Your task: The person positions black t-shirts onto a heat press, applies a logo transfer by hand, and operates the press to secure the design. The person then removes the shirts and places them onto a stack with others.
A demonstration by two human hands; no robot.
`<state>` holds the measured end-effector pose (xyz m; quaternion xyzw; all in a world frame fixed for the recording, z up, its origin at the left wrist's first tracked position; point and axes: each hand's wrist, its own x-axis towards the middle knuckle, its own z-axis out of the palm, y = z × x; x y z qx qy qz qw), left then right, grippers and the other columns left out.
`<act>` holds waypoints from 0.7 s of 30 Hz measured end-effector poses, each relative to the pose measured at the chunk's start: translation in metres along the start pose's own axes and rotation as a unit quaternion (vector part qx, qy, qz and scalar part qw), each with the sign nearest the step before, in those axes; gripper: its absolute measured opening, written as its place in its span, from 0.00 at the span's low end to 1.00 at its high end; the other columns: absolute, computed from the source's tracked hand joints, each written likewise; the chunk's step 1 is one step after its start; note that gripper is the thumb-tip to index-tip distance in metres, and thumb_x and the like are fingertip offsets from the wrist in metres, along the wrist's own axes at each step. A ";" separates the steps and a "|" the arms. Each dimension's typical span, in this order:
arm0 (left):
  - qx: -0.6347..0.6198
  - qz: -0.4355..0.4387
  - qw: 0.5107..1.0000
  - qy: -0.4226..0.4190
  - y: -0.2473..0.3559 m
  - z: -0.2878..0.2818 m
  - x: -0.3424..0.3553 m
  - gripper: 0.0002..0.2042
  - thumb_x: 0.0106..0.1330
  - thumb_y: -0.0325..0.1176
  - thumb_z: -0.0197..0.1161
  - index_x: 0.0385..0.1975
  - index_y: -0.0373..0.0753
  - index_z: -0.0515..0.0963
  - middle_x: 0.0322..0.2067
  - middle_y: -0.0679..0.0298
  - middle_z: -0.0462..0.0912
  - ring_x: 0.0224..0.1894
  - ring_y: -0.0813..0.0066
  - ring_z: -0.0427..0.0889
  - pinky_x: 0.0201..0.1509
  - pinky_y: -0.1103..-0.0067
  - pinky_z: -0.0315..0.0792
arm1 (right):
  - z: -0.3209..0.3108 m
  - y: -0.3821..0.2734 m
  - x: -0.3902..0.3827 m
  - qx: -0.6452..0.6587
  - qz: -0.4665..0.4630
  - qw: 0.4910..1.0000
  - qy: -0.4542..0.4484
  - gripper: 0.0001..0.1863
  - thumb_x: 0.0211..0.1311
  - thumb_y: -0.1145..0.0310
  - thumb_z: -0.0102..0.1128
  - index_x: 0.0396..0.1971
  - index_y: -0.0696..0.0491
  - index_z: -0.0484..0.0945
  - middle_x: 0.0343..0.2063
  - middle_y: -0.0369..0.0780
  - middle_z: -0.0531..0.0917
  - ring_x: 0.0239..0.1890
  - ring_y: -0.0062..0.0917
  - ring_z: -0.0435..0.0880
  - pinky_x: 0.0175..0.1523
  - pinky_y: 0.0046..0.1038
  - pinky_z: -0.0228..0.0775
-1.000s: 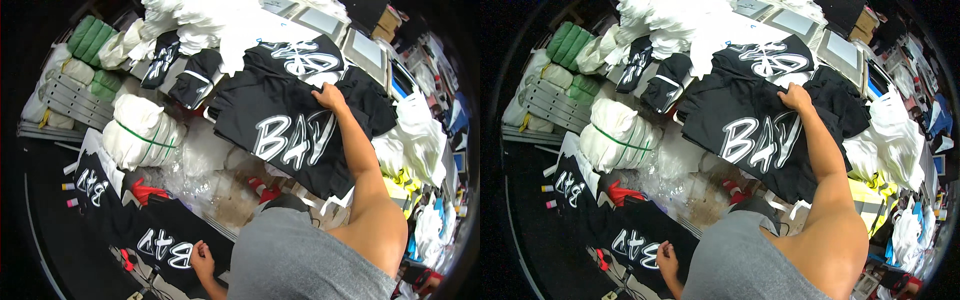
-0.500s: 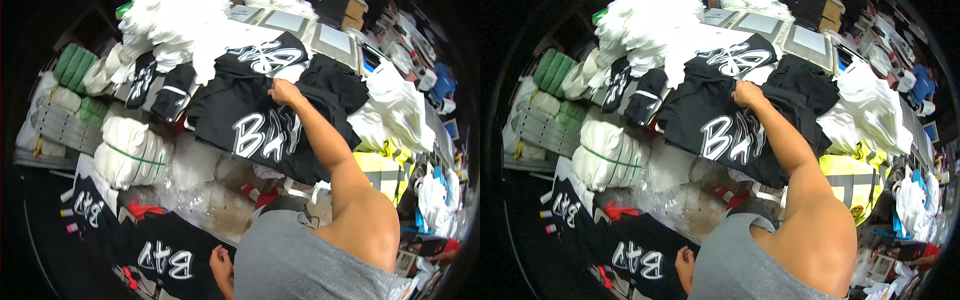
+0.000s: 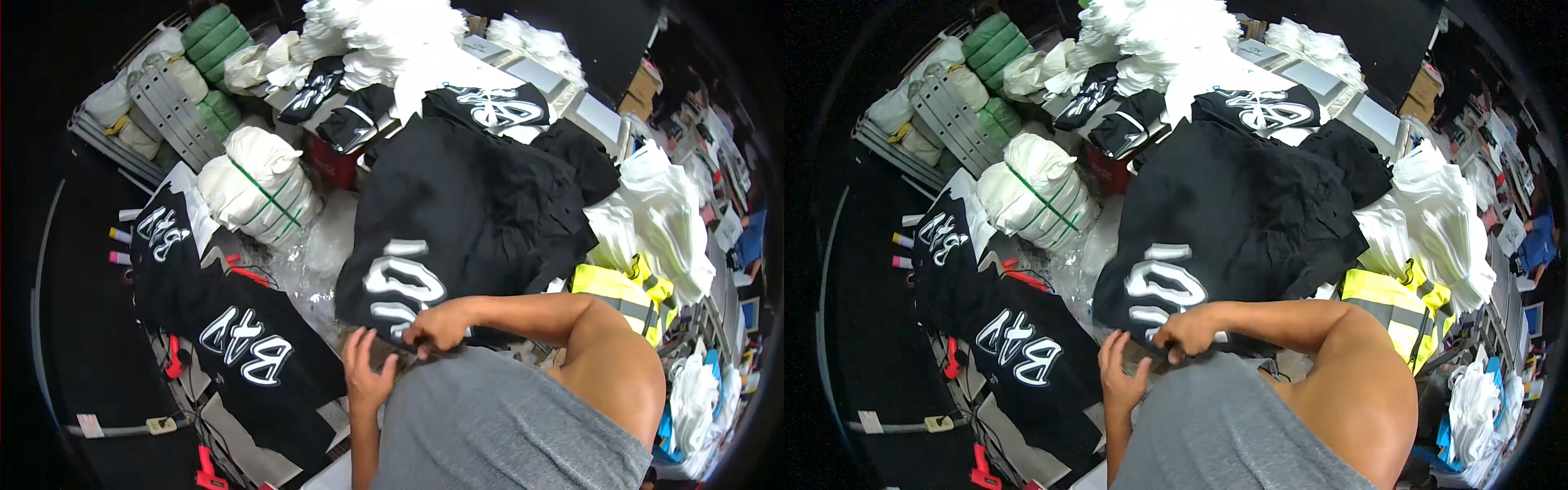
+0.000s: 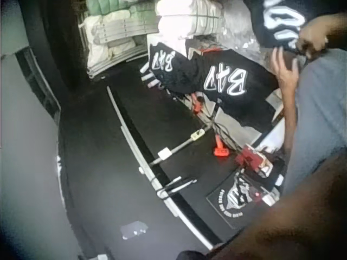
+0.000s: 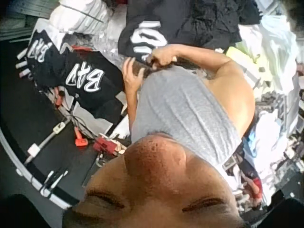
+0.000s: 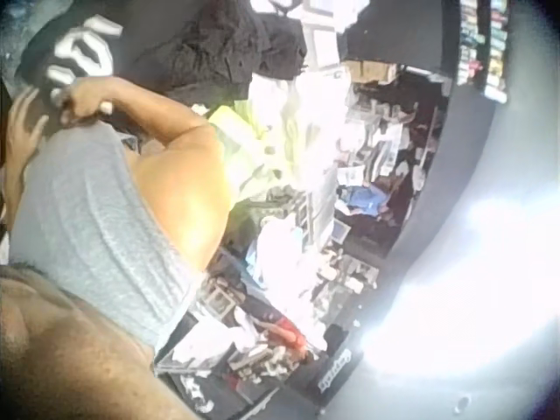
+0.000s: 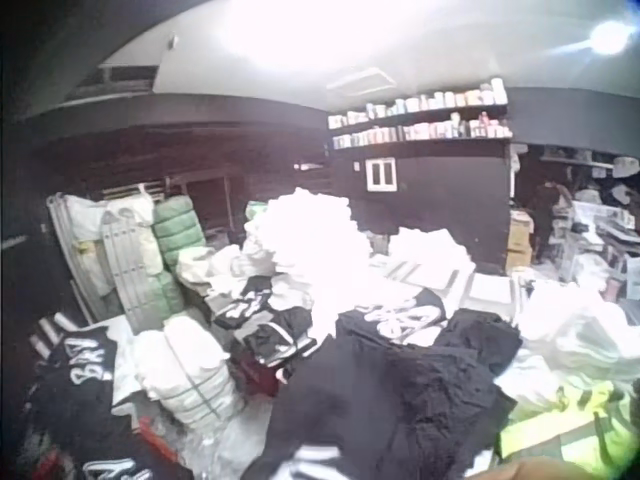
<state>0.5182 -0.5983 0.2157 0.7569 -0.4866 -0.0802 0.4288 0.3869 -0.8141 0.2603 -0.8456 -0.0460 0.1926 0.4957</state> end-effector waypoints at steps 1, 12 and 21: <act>0.028 0.052 0.998 -0.018 0.016 -0.002 0.005 0.20 0.50 0.25 0.70 0.45 0.35 0.78 0.49 0.53 0.79 0.54 0.51 0.78 0.59 0.63 0.71 | -0.004 -0.024 -0.005 0.007 -0.031 0.999 -0.014 0.12 0.65 0.65 0.64 0.36 0.59 0.75 0.26 0.45 0.81 0.30 0.31 0.78 0.36 0.37 0.66; -0.136 0.007 0.988 0.077 0.059 -0.099 -0.016 0.14 0.49 0.24 0.73 0.25 0.35 0.70 0.24 0.57 0.77 0.25 0.66 0.77 0.30 0.75 0.70 | -0.095 -0.122 -0.013 -0.067 -0.166 0.984 0.009 0.11 0.57 0.75 0.67 0.37 0.59 0.75 0.33 0.45 0.80 0.38 0.36 0.80 0.41 0.35 0.69; -0.253 -0.286 0.901 0.206 0.035 -0.086 -0.111 0.13 0.57 0.34 0.74 0.34 0.34 0.77 0.25 0.68 0.78 0.29 0.82 0.75 0.33 0.80 0.70 | -0.170 -0.108 0.114 -0.248 -0.140 0.951 -0.118 0.12 0.54 0.78 0.68 0.37 0.60 0.77 0.33 0.45 0.79 0.39 0.40 0.79 0.43 0.37 0.70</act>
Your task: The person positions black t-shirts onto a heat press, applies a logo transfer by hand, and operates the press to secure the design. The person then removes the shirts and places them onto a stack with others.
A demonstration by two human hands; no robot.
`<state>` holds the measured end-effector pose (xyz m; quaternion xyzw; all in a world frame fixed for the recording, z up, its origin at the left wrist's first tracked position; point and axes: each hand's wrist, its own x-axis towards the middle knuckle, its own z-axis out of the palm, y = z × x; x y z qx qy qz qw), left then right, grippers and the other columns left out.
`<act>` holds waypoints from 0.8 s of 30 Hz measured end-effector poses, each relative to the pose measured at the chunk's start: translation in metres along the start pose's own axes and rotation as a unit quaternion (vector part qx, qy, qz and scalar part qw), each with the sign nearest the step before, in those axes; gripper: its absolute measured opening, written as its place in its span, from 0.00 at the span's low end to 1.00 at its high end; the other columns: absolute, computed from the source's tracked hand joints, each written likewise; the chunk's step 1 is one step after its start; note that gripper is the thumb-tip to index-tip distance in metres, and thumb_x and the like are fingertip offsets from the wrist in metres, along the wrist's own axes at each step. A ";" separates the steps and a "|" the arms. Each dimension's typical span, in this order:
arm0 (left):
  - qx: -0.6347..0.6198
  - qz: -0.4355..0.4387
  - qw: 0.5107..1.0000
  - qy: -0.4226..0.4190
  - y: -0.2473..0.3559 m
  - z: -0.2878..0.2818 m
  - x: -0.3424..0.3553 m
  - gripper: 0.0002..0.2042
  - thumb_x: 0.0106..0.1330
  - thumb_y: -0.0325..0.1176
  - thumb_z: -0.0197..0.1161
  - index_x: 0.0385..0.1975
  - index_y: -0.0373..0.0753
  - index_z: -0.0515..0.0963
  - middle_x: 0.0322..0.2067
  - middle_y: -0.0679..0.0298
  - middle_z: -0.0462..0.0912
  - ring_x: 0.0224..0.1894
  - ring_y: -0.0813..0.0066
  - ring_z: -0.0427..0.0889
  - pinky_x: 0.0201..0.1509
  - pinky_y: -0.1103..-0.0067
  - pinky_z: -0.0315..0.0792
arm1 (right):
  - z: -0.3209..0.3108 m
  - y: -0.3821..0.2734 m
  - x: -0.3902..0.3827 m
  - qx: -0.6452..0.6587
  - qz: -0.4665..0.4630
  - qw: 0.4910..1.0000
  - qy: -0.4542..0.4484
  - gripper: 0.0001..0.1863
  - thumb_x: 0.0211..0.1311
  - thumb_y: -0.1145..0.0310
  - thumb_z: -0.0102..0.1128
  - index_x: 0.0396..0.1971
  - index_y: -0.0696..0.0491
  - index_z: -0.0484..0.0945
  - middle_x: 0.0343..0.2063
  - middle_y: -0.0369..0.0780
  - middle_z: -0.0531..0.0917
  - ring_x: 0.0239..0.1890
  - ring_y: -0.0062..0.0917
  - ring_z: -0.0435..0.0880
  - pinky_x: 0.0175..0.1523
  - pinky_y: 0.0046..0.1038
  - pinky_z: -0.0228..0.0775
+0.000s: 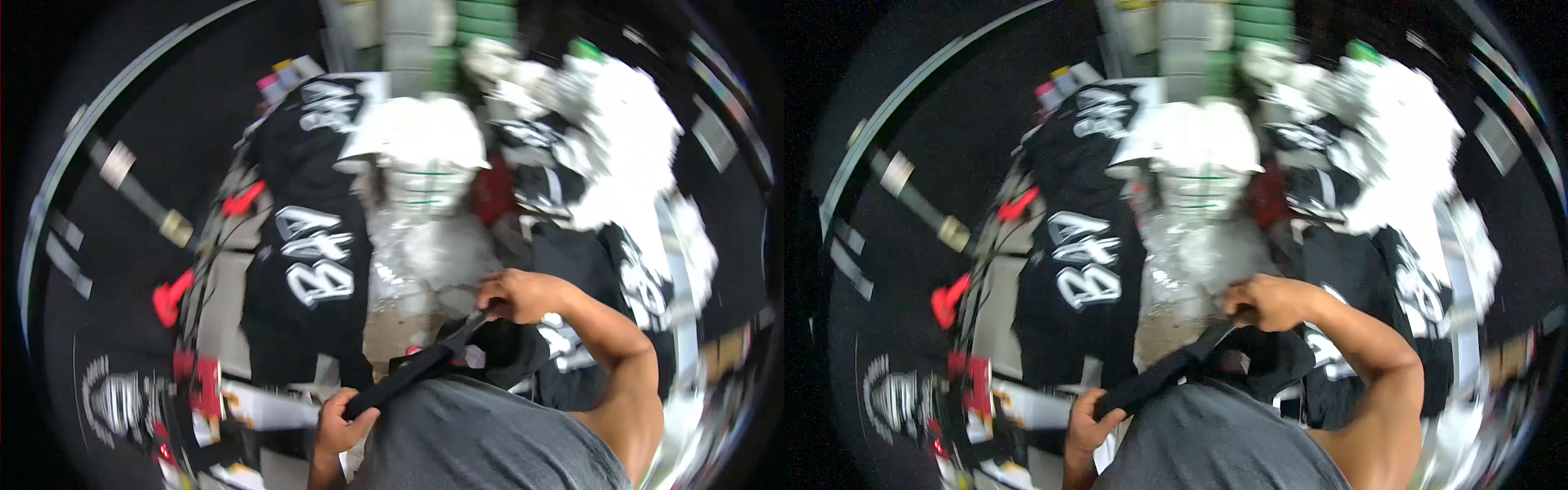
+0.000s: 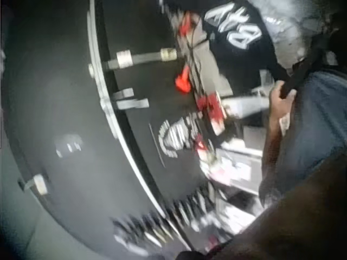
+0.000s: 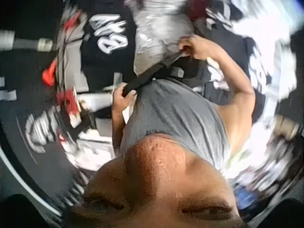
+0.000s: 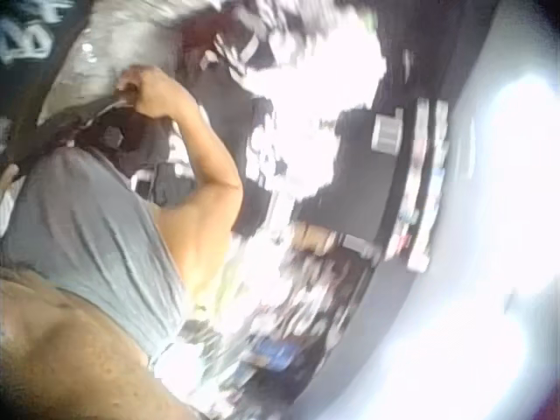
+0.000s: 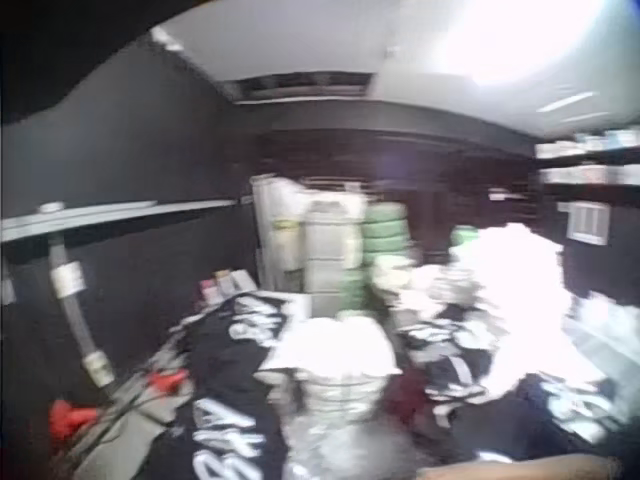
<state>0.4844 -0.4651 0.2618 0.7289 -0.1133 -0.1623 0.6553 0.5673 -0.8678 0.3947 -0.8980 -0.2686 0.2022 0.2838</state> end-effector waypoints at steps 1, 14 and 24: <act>-0.020 -0.090 0.995 -0.037 0.000 0.000 -0.012 0.15 0.58 0.36 0.74 0.35 0.34 0.77 0.26 0.67 0.78 0.30 0.80 0.76 0.35 0.80 0.71 | -0.010 0.007 0.016 0.024 -0.035 0.999 -0.006 0.11 0.54 0.78 0.68 0.36 0.59 0.77 0.33 0.44 0.79 0.39 0.39 0.80 0.43 0.38 0.70; 0.062 -0.072 0.929 0.358 -0.002 0.089 -0.100 0.09 0.63 0.23 0.67 0.41 0.38 0.78 0.38 0.63 0.81 0.38 0.74 0.81 0.38 0.77 0.74 | 0.004 0.066 0.181 0.011 -0.173 0.958 -0.229 0.16 0.46 0.82 0.70 0.27 0.56 0.68 0.23 0.39 0.72 0.26 0.25 0.69 0.33 0.27 0.64; 0.095 -0.365 0.884 0.275 -0.026 0.204 -0.186 0.10 0.64 0.33 0.63 0.41 0.36 0.79 0.37 0.51 0.83 0.42 0.52 0.82 0.46 0.66 0.76 | 0.055 0.039 0.221 0.038 -0.236 0.927 -0.288 0.19 0.45 0.85 0.70 0.28 0.55 0.67 0.21 0.34 0.70 0.24 0.21 0.67 0.31 0.25 0.63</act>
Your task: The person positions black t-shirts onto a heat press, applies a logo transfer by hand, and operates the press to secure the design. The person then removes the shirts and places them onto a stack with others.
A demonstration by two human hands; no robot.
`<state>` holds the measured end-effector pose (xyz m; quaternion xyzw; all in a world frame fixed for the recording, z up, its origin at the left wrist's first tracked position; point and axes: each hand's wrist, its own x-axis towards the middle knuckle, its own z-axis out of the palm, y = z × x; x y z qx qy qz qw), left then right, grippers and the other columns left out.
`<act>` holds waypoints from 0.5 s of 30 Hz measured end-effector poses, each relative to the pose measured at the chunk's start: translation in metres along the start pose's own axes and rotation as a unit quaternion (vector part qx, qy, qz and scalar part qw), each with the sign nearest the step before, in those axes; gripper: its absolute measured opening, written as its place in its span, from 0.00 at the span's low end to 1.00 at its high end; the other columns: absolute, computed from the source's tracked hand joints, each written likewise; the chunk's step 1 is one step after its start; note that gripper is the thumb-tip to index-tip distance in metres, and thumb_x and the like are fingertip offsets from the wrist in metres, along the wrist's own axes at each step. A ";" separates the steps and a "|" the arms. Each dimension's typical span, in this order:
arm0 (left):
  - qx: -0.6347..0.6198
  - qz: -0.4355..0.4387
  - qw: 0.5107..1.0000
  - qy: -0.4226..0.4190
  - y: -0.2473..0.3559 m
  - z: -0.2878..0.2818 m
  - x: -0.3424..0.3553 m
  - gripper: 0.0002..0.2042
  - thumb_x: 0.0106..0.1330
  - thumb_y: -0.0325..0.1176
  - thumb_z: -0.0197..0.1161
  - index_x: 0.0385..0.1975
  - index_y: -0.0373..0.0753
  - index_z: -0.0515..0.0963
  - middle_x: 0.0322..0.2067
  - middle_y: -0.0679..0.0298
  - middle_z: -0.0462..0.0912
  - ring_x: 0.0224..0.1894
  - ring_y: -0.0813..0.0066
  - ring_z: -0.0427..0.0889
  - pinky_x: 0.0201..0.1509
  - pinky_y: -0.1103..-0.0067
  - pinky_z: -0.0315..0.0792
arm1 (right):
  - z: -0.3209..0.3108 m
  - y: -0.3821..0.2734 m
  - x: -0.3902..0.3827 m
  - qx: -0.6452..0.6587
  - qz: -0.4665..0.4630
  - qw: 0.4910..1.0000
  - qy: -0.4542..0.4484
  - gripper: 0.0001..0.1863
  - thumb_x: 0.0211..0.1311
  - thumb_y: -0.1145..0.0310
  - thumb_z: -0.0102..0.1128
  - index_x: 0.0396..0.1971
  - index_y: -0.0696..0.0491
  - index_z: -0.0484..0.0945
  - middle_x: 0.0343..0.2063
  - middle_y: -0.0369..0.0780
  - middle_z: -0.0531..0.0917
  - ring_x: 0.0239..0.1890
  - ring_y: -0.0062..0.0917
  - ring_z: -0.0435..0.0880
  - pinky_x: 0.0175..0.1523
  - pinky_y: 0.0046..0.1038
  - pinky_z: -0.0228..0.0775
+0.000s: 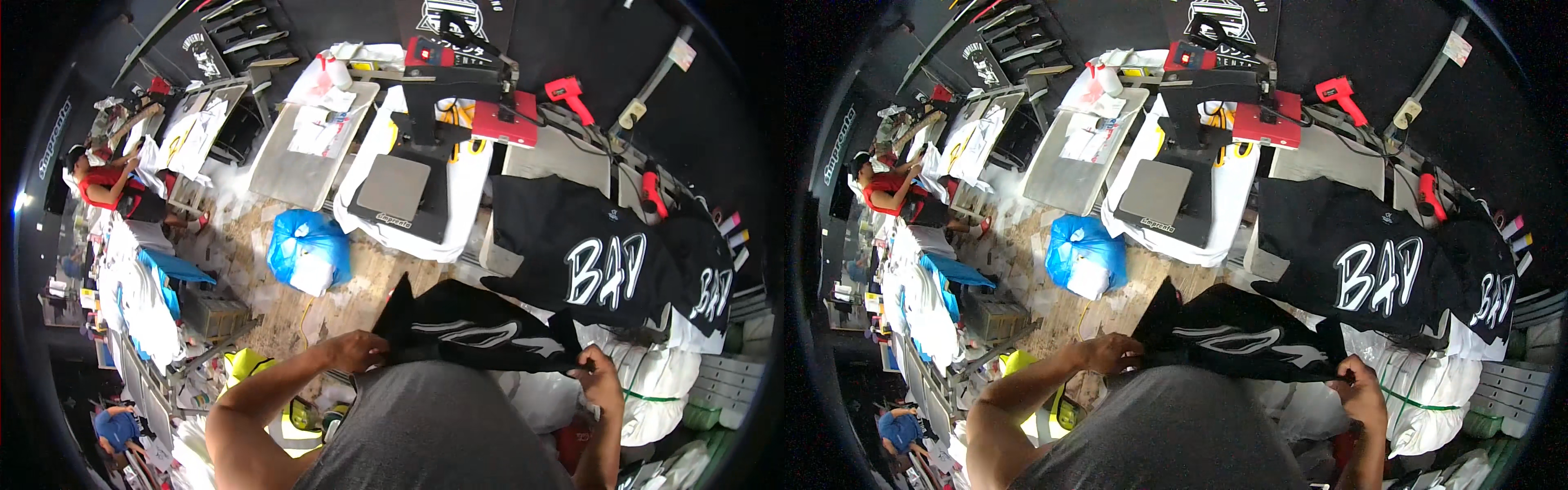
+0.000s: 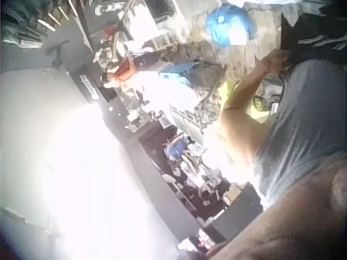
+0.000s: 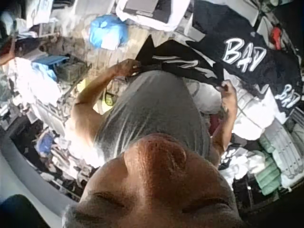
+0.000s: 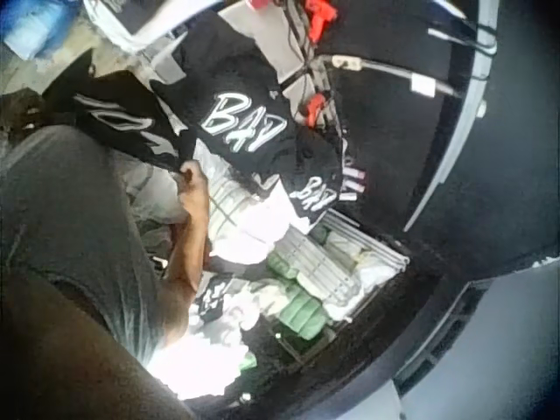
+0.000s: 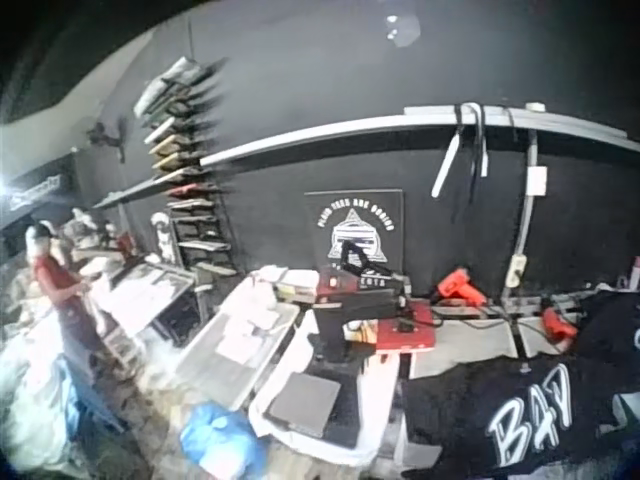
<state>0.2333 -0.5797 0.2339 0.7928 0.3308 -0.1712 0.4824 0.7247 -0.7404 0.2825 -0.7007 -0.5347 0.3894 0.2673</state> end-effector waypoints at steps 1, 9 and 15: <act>-0.013 0.008 1.000 0.002 -0.018 0.009 -0.008 0.10 0.64 0.33 0.63 0.41 0.36 0.79 0.37 0.51 0.83 0.42 0.52 0.82 0.46 0.66 0.76 | 0.008 -0.002 -0.001 0.005 0.094 0.995 -0.030 0.14 0.50 0.78 0.72 0.30 0.55 0.72 0.23 0.36 0.75 0.26 0.22 0.70 0.33 0.26 0.65; -0.068 -0.070 0.988 0.117 -0.125 0.015 -0.087 0.09 0.63 0.31 0.63 0.41 0.37 0.80 0.37 0.53 0.84 0.41 0.56 0.85 0.45 0.67 0.78 | 0.132 -0.008 -0.030 -0.087 0.251 0.921 -0.285 0.18 0.55 0.62 0.71 0.42 0.57 0.81 0.37 0.47 0.86 0.39 0.36 0.85 0.46 0.37 0.75; -0.126 -0.096 0.974 0.160 -0.212 -0.062 -0.108 0.06 0.62 0.26 0.61 0.37 0.36 0.81 0.34 0.55 0.86 0.36 0.56 0.86 0.40 0.68 0.78 | 0.197 -0.010 -0.013 -0.181 0.151 0.971 -0.050 0.10 0.54 0.67 0.68 0.33 0.57 0.83 0.31 0.46 0.85 0.36 0.37 0.86 0.41 0.35 0.76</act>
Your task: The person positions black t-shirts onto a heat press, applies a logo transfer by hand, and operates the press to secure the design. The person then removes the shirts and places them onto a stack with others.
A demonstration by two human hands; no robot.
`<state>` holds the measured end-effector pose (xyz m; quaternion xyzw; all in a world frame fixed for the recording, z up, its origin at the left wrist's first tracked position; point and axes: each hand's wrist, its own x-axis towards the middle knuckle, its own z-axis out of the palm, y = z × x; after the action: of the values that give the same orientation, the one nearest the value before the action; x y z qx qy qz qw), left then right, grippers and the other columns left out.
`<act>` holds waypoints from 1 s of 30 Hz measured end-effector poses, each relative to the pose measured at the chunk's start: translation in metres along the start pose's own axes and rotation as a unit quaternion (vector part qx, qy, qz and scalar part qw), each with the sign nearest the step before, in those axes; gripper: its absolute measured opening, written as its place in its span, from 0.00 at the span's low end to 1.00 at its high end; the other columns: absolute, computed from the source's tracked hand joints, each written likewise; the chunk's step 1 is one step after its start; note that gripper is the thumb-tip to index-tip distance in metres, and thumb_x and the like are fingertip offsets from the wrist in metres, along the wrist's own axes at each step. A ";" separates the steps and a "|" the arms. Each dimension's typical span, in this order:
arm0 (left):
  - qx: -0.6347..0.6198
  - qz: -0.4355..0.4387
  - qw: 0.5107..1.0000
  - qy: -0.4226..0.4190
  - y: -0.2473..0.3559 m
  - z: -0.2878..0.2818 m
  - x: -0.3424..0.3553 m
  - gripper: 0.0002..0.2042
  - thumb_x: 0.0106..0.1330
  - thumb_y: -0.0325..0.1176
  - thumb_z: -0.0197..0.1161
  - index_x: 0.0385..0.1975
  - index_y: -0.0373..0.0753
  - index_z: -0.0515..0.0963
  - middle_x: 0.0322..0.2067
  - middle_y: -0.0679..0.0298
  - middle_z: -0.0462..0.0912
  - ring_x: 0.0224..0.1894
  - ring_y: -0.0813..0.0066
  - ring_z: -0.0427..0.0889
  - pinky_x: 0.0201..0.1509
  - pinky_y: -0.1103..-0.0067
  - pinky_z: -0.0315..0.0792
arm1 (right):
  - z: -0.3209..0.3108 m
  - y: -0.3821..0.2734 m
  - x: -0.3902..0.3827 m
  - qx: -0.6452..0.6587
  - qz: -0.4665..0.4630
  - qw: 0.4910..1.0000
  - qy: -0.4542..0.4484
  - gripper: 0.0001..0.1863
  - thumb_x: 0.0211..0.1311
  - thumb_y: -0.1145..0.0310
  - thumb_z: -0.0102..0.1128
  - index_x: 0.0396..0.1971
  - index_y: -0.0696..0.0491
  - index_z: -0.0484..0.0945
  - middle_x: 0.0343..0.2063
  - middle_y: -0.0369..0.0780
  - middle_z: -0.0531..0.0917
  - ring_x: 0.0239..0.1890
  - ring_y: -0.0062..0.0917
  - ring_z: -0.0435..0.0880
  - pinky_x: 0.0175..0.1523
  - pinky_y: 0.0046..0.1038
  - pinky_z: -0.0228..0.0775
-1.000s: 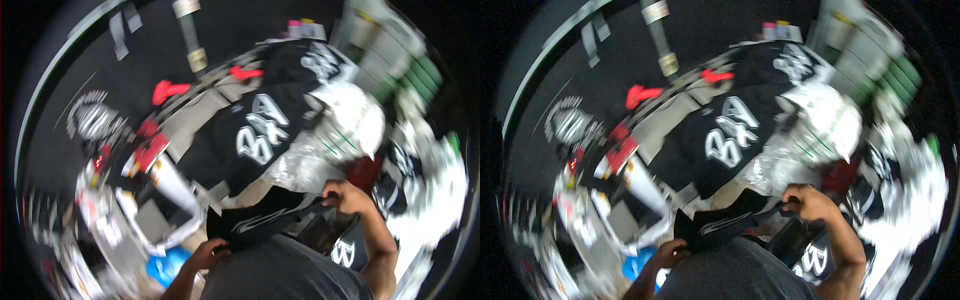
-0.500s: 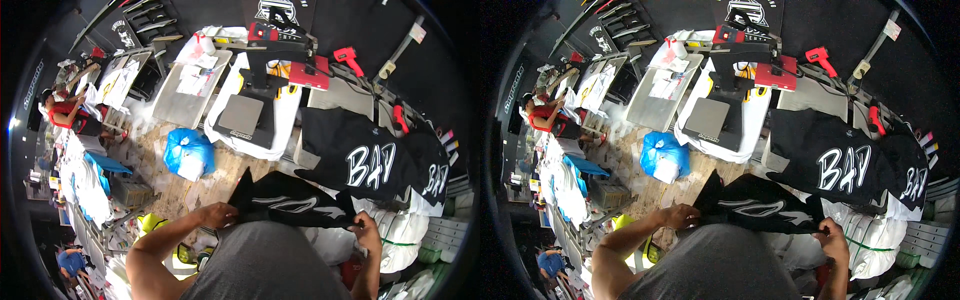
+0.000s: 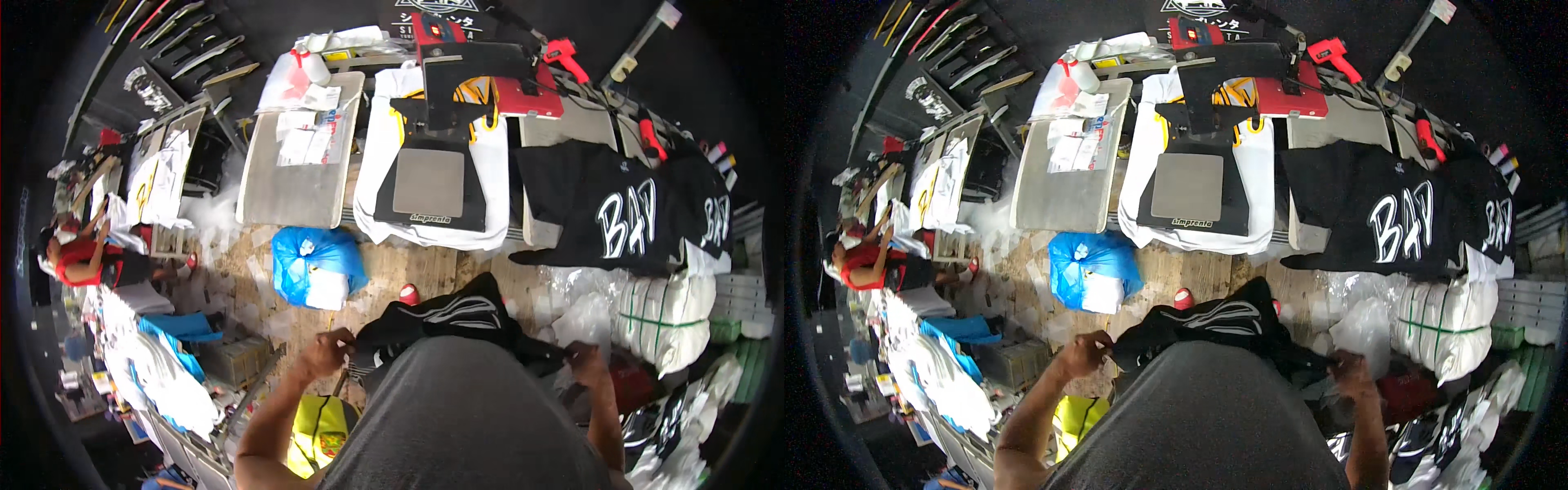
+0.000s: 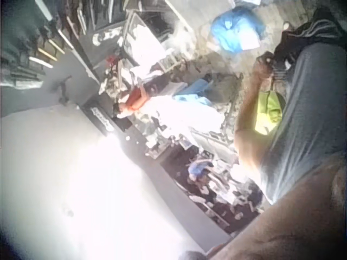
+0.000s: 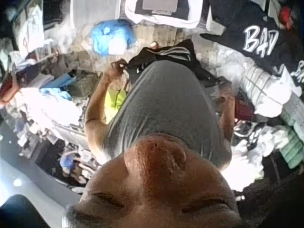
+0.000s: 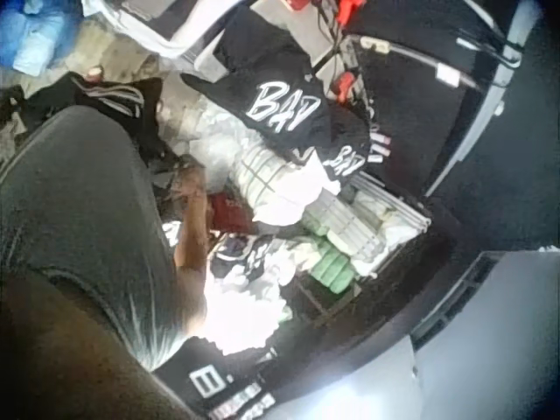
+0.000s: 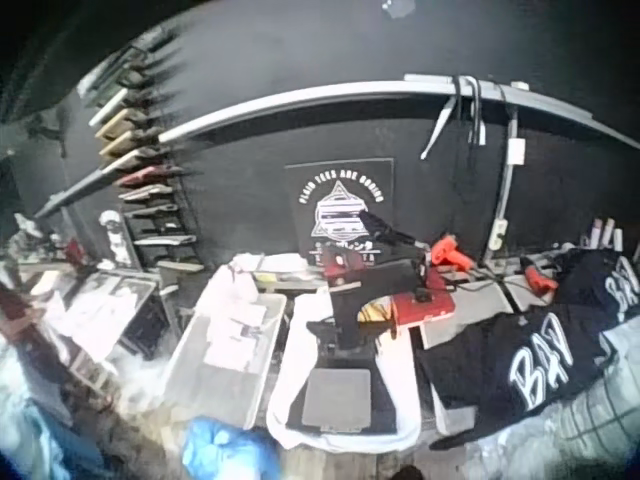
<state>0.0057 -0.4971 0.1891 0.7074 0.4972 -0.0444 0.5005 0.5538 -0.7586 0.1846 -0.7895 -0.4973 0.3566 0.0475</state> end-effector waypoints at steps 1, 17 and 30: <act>-0.042 -0.008 0.999 -0.004 -0.011 -0.020 0.008 0.06 0.62 0.25 0.60 0.37 0.36 0.80 0.34 0.54 0.86 0.35 0.56 0.86 0.39 0.68 0.78 | 0.001 -0.009 0.011 -0.031 -0.044 0.997 0.058 0.08 0.53 0.69 0.67 0.31 0.57 0.83 0.30 0.45 0.86 0.34 0.37 0.86 0.41 0.35 0.77; 0.175 0.102 0.977 0.066 -0.145 -0.097 0.031 0.16 0.54 0.29 0.61 0.45 0.38 0.79 0.38 0.49 0.82 0.41 0.49 0.82 0.45 0.62 0.76 | 0.051 -0.117 0.119 -0.115 -0.202 0.967 0.101 0.11 0.61 0.64 0.55 0.24 0.54 0.80 0.22 0.46 0.81 0.26 0.42 0.80 0.36 0.41 0.74; 0.145 -0.118 0.938 0.291 -0.189 -0.108 -0.058 0.16 0.48 0.30 0.65 0.40 0.36 0.78 0.36 0.49 0.85 0.40 0.50 0.85 0.44 0.62 0.78 | 0.153 -0.387 0.302 -0.111 -0.477 0.868 -0.084 0.07 0.59 0.69 0.56 0.26 0.55 0.79 0.24 0.49 0.81 0.29 0.43 0.80 0.38 0.43 0.73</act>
<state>-0.2121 -0.4533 0.1494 0.6906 0.6891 0.0331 0.2171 0.2456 -0.3605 0.0820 -0.4232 -0.8516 0.2983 0.0819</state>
